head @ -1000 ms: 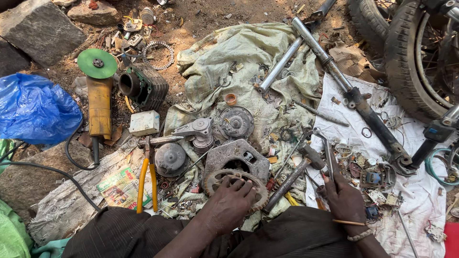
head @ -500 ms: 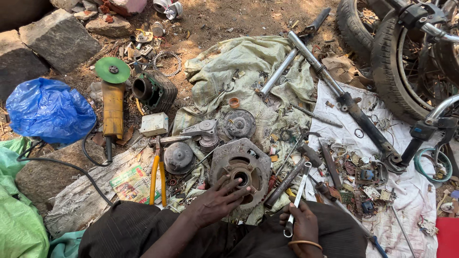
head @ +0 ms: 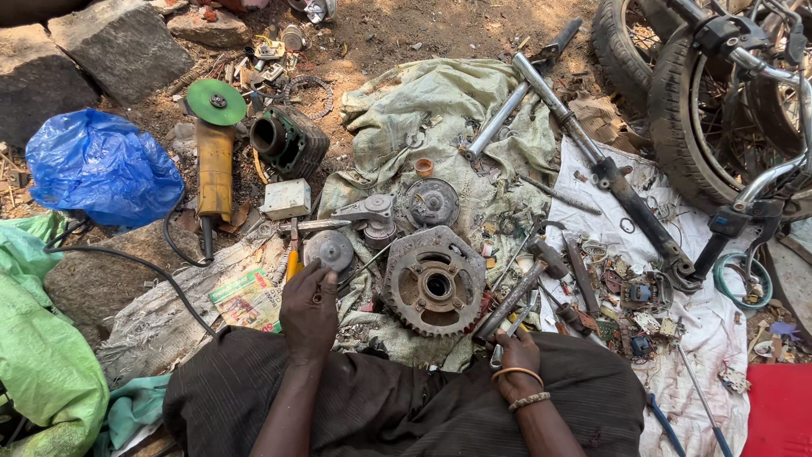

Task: The person sits on the ground and uses a wrench and hammer to work on a circular metal mechanical part. They repeatedly tighten or adjust components within the part and occasionally tap it with a hammer.

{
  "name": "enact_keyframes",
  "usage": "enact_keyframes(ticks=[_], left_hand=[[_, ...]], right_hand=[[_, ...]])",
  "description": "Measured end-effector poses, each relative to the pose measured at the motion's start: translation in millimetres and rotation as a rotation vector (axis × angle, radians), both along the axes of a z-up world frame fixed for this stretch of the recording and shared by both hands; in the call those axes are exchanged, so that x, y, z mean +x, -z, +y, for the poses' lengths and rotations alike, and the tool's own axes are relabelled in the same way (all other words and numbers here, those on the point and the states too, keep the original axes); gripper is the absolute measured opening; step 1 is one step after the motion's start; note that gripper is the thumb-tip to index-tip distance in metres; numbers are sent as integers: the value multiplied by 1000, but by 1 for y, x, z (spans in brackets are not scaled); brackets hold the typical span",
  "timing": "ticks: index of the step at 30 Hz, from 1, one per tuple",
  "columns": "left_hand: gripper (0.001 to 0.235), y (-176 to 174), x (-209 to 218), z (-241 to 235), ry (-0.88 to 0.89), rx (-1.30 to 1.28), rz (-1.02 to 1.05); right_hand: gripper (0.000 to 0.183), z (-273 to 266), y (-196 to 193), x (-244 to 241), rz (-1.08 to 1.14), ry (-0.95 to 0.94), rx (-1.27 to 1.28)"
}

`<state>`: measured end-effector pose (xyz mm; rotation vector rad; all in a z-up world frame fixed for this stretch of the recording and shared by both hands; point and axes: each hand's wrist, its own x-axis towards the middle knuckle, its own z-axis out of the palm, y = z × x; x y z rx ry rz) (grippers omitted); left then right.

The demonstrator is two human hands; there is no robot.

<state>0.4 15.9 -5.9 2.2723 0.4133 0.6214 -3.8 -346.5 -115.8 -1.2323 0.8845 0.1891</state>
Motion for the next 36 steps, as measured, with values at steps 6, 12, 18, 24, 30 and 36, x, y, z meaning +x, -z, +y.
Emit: enact_keyframes(ticks=[6, 12, 18, 24, 30, 36], left_hand=[[37, 9, -1, -17, -15, -351, 425], [65, 27, 3, -72, 410, -522, 590], [74, 32, -2, -64, 508, -738, 627], [85, 2, 15, -44, 560, -526, 653], [47, -14, 45, 0, 239, 55, 445], [75, 28, 47, 88, -26, -229, 1028]], right_hand=[[64, 19, -18, -22, 53, -275, -463], [56, 47, -69, 11, -25, -246, -241], [45, 54, -59, 19, -22, -288, -187], [43, 67, -44, 13, -106, -183, -128], [43, 39, -40, 19, -150, -375, -540], [35, 6, -36, -49, -70, -272, -236]])
